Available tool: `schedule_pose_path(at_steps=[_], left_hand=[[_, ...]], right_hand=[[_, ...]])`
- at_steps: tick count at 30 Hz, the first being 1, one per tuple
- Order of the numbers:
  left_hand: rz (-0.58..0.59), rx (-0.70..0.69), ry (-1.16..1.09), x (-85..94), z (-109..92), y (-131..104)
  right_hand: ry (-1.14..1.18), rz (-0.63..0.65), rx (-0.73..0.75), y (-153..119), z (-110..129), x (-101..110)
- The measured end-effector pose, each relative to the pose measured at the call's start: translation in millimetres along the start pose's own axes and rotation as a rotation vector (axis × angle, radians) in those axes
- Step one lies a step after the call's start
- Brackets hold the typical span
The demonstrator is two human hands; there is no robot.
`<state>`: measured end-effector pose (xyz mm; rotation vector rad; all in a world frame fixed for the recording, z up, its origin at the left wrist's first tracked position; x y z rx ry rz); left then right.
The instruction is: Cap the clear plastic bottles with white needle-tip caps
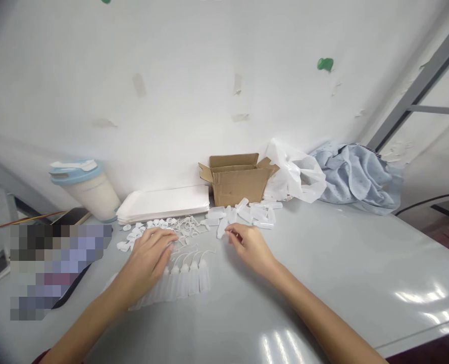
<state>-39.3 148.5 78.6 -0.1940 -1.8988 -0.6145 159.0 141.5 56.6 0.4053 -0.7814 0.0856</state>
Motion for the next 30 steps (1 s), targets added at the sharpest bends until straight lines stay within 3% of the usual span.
schedule_pose_path(at_steps=[4,8,10,19,30], left_hand=[[-0.001,-0.017,0.010,-2.8,9.5,0.8],[0.072,-0.082,0.014,-13.1,2.3,-1.8],[0.106,-0.106,0.021,-18.3,-2.3,-3.1],[0.109,-0.097,0.008,-21.5,-6.5,-1.9],[0.143,-0.099,0.040,-27.6,-5.4,-0.2]], right_hand=[[-0.092,-0.035,0.120,5.5,-4.8,3.3],[-0.301,0.064,0.436,4.6,7.1,-12.1],[-0.390,0.087,0.521,3.7,8.7,-18.1],[-0.475,0.024,0.518,7.1,2.7,-20.0],[-0.408,0.017,0.497,5.5,3.9,-16.1]])
Point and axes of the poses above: each hand's wrist, its own y-axis towards the middle knuckle, its own x-axis out of the back of the hand, z = x × y, the point moved 8 cm from there along y, towards the middle knuckle, and after that the axes turned 10 degrees about x, right-handed, at the moved point
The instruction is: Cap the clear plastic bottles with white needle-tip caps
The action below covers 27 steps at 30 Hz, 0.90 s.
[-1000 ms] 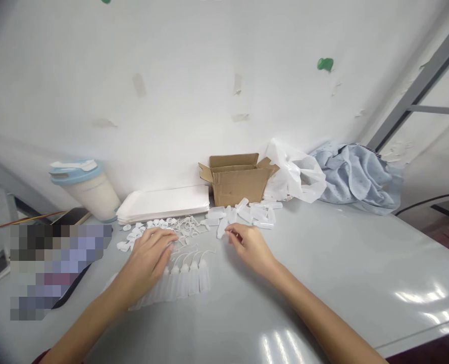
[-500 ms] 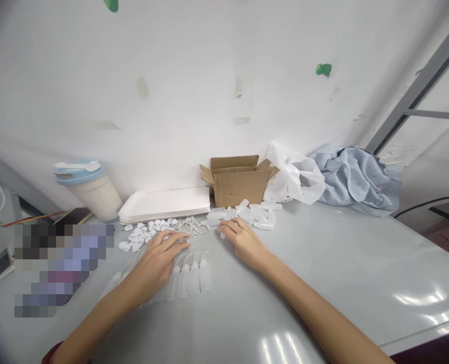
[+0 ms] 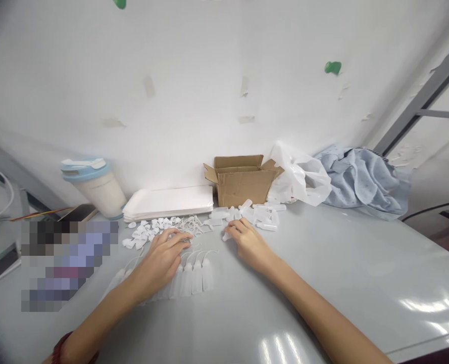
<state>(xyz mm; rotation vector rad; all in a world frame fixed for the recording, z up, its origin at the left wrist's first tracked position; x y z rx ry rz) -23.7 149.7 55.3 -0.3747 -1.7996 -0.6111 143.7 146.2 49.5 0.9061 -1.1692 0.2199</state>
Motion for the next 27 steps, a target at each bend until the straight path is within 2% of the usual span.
schedule_pose_path(at_steps=[8,13,18,21,27], left_hand=[[0.001,-0.008,0.010,3.4,-2.3,-1.4],[-0.019,-0.005,-0.032,15.1,3.2,-2.6],[-0.061,0.026,-0.200,36.7,11.0,-3.6],[-0.114,0.091,-0.346,48.5,15.9,-4.7],[-0.126,0.220,-0.565,51.4,20.3,-5.3]], right_hand=[[0.054,0.011,-0.045,1.5,0.0,2.2],[0.073,0.026,-0.070,1.6,-0.9,2.5],[0.100,0.039,-0.095,1.1,-1.5,3.8],[0.114,0.037,-0.102,0.9,-0.4,4.2],[0.142,-0.019,-0.100,4.2,11.3,12.4]])
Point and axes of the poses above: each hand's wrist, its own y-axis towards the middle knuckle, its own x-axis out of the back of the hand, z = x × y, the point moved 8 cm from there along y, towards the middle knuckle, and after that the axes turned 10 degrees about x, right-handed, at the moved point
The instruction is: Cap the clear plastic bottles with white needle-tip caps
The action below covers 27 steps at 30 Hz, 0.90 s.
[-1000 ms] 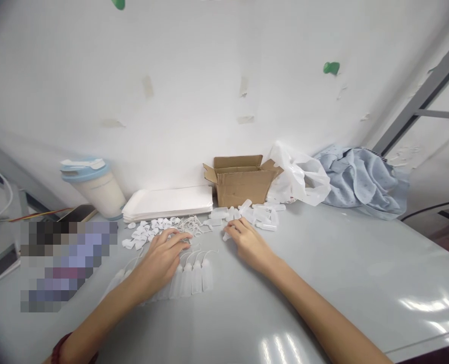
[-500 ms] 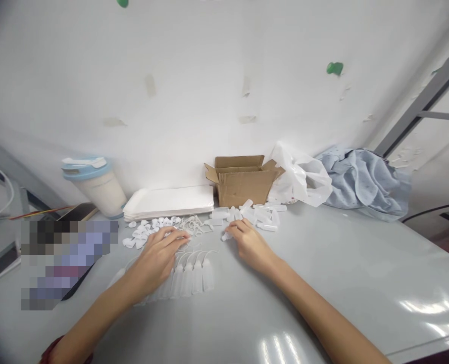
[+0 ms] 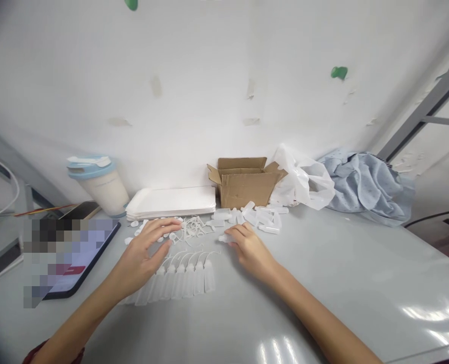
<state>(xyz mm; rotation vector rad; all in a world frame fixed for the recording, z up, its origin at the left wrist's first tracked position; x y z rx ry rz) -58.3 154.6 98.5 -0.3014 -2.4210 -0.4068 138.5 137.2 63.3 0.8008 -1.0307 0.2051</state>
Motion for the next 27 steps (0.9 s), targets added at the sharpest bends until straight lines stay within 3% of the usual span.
schedule_pose_path(at_steps=[5,9,21,27], left_hand=[[0.221,0.282,-0.458,-26.4,14.4,-6.1],[0.362,0.435,-0.850,-47.1,15.2,-15.4],[0.328,0.568,-1.230,-51.4,12.1,-15.9],[0.311,0.612,-1.155,-55.8,13.2,-17.4]], right_hand=[[0.116,-0.122,0.028,1.2,22.2,9.1],[0.223,-0.140,0.040,-1.3,35.2,5.0],[0.310,-0.112,0.000,-1.3,39.7,0.6],[0.286,-0.154,0.037,-2.6,46.3,4.6]])
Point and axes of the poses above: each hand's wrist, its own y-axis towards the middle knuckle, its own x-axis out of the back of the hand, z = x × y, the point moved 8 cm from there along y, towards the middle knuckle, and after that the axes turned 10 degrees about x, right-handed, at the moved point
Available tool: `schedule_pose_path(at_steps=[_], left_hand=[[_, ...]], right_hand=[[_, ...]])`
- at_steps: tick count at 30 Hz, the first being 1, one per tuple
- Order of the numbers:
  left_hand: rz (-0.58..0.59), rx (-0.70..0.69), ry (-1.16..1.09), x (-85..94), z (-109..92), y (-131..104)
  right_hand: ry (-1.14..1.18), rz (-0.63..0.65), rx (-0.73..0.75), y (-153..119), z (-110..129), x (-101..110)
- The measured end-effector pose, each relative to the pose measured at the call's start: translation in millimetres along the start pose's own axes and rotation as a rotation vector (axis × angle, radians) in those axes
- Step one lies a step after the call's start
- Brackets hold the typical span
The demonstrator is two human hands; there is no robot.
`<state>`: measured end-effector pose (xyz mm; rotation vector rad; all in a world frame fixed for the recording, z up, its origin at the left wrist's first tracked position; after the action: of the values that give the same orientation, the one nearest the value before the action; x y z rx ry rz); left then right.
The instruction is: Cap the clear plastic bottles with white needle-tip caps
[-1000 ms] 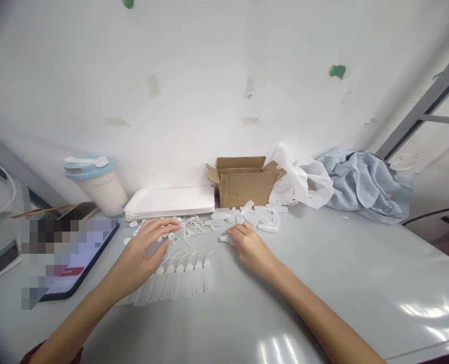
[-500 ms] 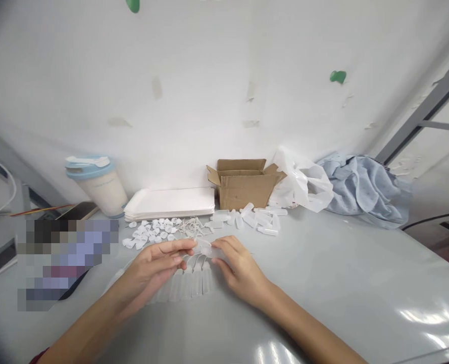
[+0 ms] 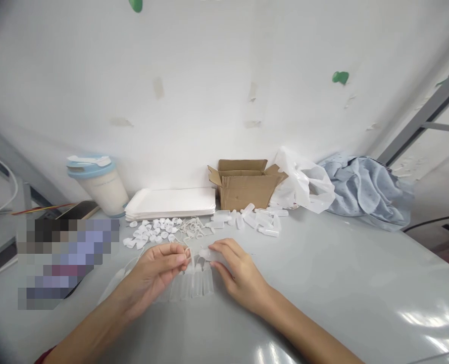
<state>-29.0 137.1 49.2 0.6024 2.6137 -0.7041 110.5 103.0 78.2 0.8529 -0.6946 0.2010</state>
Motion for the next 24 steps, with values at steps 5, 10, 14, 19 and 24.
schedule_pose_path(at_steps=[5,10,14,19,24], left_hand=[[-0.057,-0.012,0.152,-4.7,2.4,-1.3],[-0.150,-0.069,0.285,-4.0,-0.9,-2.2],[-0.177,-0.079,0.276,-1.4,1.8,-1.0],[-0.192,-0.075,0.237,-0.4,4.6,0.1],[-0.227,-0.094,0.285,-0.1,1.5,-0.5]], right_hand=[[0.015,0.006,0.031,0.2,5.3,-1.0],[0.015,0.004,0.038,0.8,7.6,0.4],[0.007,0.002,0.062,2.2,11.4,2.2],[0.035,0.025,0.073,2.5,14.8,-0.4],[0.087,0.032,0.046,0.3,13.0,-3.8]])
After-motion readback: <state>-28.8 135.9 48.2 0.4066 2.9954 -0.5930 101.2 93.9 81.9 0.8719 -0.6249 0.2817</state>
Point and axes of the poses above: each hand's wrist, its own y-axis towards the middle knuckle, its own x-axis out of the back of the hand, z = x × y, the point moved 8 cm from there along y, towards the middle knuckle, and after that the axes turned 10 degrees about x, right-handed, at the moved point
